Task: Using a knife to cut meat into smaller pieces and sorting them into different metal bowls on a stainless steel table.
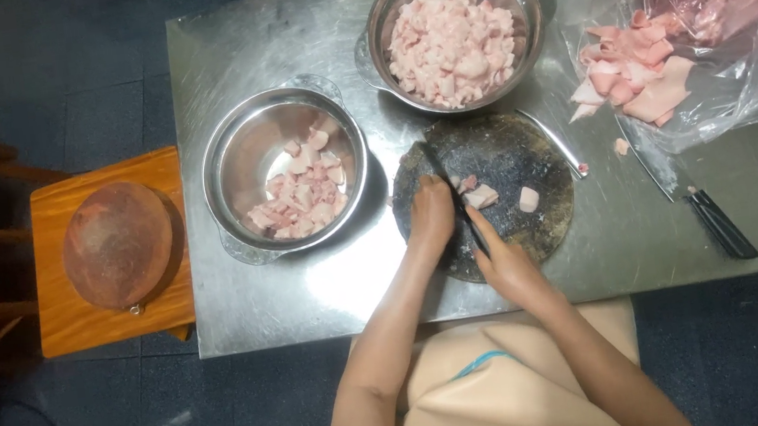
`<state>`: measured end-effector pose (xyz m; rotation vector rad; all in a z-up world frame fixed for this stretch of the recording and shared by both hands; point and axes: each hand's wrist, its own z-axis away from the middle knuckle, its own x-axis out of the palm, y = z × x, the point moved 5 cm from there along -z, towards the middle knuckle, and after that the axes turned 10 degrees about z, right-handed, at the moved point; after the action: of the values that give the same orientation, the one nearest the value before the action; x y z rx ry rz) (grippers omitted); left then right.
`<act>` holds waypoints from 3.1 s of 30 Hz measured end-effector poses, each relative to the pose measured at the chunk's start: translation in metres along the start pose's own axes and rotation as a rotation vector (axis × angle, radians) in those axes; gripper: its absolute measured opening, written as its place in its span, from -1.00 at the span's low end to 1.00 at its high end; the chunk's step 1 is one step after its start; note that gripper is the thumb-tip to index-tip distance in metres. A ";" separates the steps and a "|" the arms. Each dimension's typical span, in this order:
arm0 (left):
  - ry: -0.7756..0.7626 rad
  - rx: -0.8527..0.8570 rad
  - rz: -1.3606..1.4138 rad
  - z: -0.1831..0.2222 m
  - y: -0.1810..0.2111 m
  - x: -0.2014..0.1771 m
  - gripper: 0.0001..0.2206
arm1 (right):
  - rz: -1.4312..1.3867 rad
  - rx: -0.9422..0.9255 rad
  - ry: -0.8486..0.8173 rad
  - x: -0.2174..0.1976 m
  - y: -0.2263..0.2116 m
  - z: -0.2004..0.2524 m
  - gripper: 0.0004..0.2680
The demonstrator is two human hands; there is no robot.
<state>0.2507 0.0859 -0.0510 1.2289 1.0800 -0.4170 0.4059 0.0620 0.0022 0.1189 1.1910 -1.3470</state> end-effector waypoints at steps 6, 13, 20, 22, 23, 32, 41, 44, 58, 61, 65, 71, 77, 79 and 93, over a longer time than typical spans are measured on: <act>-0.039 -0.083 0.176 -0.003 -0.016 -0.012 -0.83 | 0.143 0.091 -0.070 -0.017 -0.018 0.020 -0.47; -0.008 -0.162 0.338 -0.011 -0.052 0.019 -0.80 | 0.151 0.225 -0.184 -0.020 0.001 0.066 -0.48; -0.080 -0.239 0.334 -0.012 -0.057 0.033 -0.87 | 0.265 0.183 -0.112 -0.019 -0.002 0.089 -0.51; -0.096 -0.248 0.318 -0.011 -0.048 0.025 -0.88 | 0.297 0.151 -0.095 -0.011 0.003 0.083 -0.51; -0.100 -0.238 0.361 -0.008 -0.035 0.008 -0.87 | 0.295 0.166 -0.122 -0.007 0.006 0.079 -0.48; -0.065 -0.205 0.242 -0.004 -0.027 0.011 -0.84 | 0.146 0.129 -0.117 -0.012 -0.015 0.040 -0.47; -0.046 -0.236 0.364 -0.004 -0.014 -0.022 -0.84 | -0.088 0.098 -0.014 -0.008 -0.001 0.013 -0.46; -0.009 -0.271 0.495 -0.010 -0.018 -0.019 -0.83 | -0.239 0.089 0.047 -0.014 0.014 0.027 -0.45; 0.209 0.407 -0.035 0.016 0.039 0.029 -0.77 | -0.405 0.095 0.322 -0.046 0.058 0.082 -0.46; 0.276 0.393 0.080 0.012 0.002 0.056 -0.84 | -0.358 0.088 0.324 -0.046 0.049 0.088 -0.46; 0.116 0.191 0.034 0.003 -0.018 0.013 -0.91 | -0.167 0.083 0.252 -0.036 0.042 0.090 -0.48; -0.085 0.081 0.111 0.008 -0.008 0.009 -0.87 | 0.176 0.188 -0.107 -0.020 0.026 0.091 -0.49; 0.046 0.164 -0.085 0.000 -0.009 0.017 -0.89 | 0.244 0.196 -0.158 -0.031 0.004 0.057 -0.49; 0.072 0.190 -0.149 0.002 -0.005 0.009 -0.89 | 0.241 0.149 -0.123 -0.031 -0.003 0.034 -0.51; -0.012 -0.040 0.095 -0.001 -0.036 0.021 -0.84 | 0.121 0.207 -0.115 -0.041 0.006 0.078 -0.49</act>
<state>0.2321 0.0805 -0.0882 1.2355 1.0105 -0.3282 0.4649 0.0390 0.0635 0.2537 0.9320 -1.3491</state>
